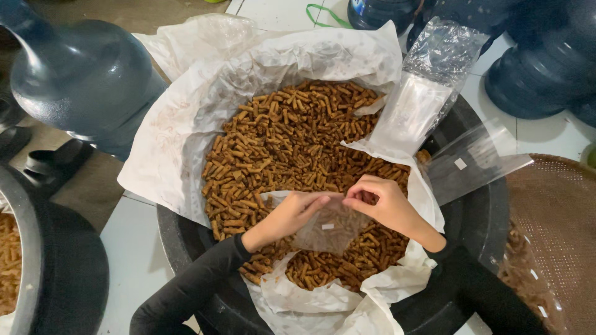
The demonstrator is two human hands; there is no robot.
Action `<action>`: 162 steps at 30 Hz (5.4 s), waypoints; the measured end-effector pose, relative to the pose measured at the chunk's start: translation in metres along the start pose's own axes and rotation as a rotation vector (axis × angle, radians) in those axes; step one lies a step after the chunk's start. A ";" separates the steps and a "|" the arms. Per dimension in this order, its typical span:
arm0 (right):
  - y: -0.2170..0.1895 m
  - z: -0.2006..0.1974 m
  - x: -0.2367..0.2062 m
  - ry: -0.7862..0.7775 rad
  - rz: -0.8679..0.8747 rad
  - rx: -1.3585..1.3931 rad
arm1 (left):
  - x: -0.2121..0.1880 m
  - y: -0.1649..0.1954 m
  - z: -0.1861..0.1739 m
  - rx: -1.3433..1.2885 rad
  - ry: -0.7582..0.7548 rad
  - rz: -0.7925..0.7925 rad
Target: The person opens a small clear plastic bag, fills it with snack pieces taken by hand from a large basin lined with paper, then seals the bag and sets it on a woven tray beside the basin. They repeat this bagging cycle with new bags throughout the clip.
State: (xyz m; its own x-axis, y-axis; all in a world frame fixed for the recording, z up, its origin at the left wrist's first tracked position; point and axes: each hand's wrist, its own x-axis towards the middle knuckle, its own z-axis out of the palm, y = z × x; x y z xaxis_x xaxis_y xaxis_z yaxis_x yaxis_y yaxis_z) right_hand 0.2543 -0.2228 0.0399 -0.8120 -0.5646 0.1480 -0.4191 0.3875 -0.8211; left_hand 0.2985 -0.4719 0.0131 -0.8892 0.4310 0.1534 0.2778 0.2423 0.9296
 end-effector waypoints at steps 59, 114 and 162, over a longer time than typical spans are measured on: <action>-0.012 -0.006 -0.008 0.107 -0.208 -0.191 | 0.001 -0.002 -0.003 -0.080 0.210 -0.148; -0.008 0.034 -0.026 -0.174 0.227 -0.070 | 0.005 0.008 0.020 1.300 0.269 0.468; 0.154 0.137 -0.063 -0.870 0.124 -0.792 | -0.008 -0.016 -0.025 0.234 0.262 0.344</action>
State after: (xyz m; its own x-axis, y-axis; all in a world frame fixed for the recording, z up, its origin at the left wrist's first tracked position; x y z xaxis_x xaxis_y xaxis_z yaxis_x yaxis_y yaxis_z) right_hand 0.2961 -0.2274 -0.1708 -0.4438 -0.6789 -0.5849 -0.7405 0.6455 -0.1872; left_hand 0.2917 -0.5006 0.0053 -0.7846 0.2940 0.5458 0.6191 0.3257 0.7146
